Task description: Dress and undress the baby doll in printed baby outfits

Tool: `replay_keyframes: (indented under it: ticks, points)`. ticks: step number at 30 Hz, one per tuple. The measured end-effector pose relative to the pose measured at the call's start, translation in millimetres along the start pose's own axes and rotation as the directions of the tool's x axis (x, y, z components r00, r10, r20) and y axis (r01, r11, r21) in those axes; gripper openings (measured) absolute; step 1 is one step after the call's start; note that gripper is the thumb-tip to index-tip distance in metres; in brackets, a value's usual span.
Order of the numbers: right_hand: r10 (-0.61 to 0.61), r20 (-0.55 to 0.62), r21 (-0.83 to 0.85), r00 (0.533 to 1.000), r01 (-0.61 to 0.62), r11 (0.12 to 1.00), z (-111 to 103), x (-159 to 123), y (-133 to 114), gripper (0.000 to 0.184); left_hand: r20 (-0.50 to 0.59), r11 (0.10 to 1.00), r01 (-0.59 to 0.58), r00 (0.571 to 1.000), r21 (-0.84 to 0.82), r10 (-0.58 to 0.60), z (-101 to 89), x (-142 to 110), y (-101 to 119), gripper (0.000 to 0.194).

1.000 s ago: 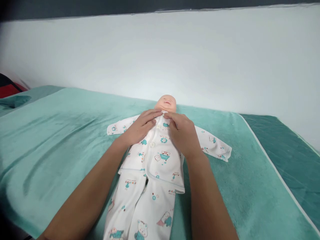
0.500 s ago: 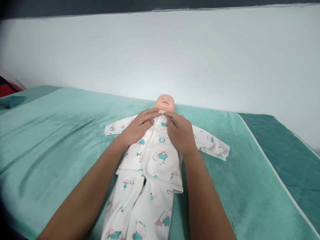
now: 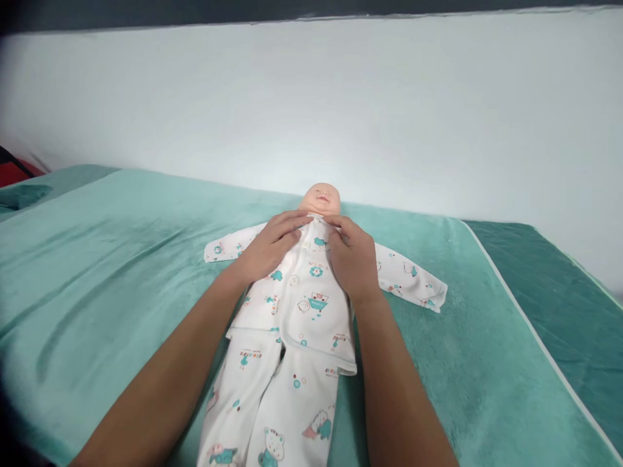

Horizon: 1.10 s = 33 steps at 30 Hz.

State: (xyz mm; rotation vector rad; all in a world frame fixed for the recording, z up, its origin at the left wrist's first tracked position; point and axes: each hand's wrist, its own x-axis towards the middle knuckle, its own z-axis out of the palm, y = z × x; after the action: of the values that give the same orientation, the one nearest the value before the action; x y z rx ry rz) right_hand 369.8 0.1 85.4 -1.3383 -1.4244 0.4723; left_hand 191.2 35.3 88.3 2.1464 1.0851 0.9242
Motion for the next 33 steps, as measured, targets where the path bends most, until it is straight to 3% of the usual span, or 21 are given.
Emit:
replay_keyframes:
  ticks: [5,8,15,19,22,25,27,30,33]
  points:
    - [0.003,0.132,-0.037,0.991,0.002,0.999,-6,3,10,0.033,-0.057,1.0,-0.008,0.998,-0.008,0.008,-0.7,1,-16,0.044]
    - [-0.031,0.141,-0.164,0.99,0.054,0.985,-13,1,26,0.041,-0.125,0.991,0.034,0.992,0.133,-0.017,-2.9,-5,-41,0.048]
    - [-0.046,0.094,-0.627,0.995,0.095,0.773,-52,-22,70,0.05,-0.209,0.829,0.183,0.974,0.528,-0.082,-28.3,-54,-90,0.056]
    - [0.077,0.056,-0.734,0.996,-0.011,0.679,-96,-38,95,0.053,-0.364,0.709,0.447,0.888,0.546,-0.28,-48.1,-78,-101,0.063]
    - [0.067,-0.009,-0.72,0.998,-0.053,0.692,-127,-48,110,0.049,-0.438,0.649,0.554,0.827,0.523,-0.353,-54.5,-85,-103,0.059]
    - [0.122,-0.202,-0.655,0.972,-0.226,0.721,-147,-56,113,0.046,-0.509,0.672,0.597,0.781,0.438,-0.361,-55.0,-86,-106,0.055]
    - [0.205,-0.304,-0.571,0.93,-0.35,0.742,-153,-59,109,0.044,-0.552,0.777,0.575,0.747,0.256,-0.371,-55.7,-87,-110,0.051]
    - [0.291,-0.339,-0.444,0.895,-0.425,0.789,-150,-61,99,0.04,-0.555,0.896,0.44,0.732,-0.057,-0.395,-59.9,-90,-117,0.057]
    - [0.303,-0.354,-0.342,0.885,-0.424,0.839,-141,-61,91,0.043,-0.53,0.895,0.302,0.725,-0.327,-0.439,-64.9,-93,-123,0.067]
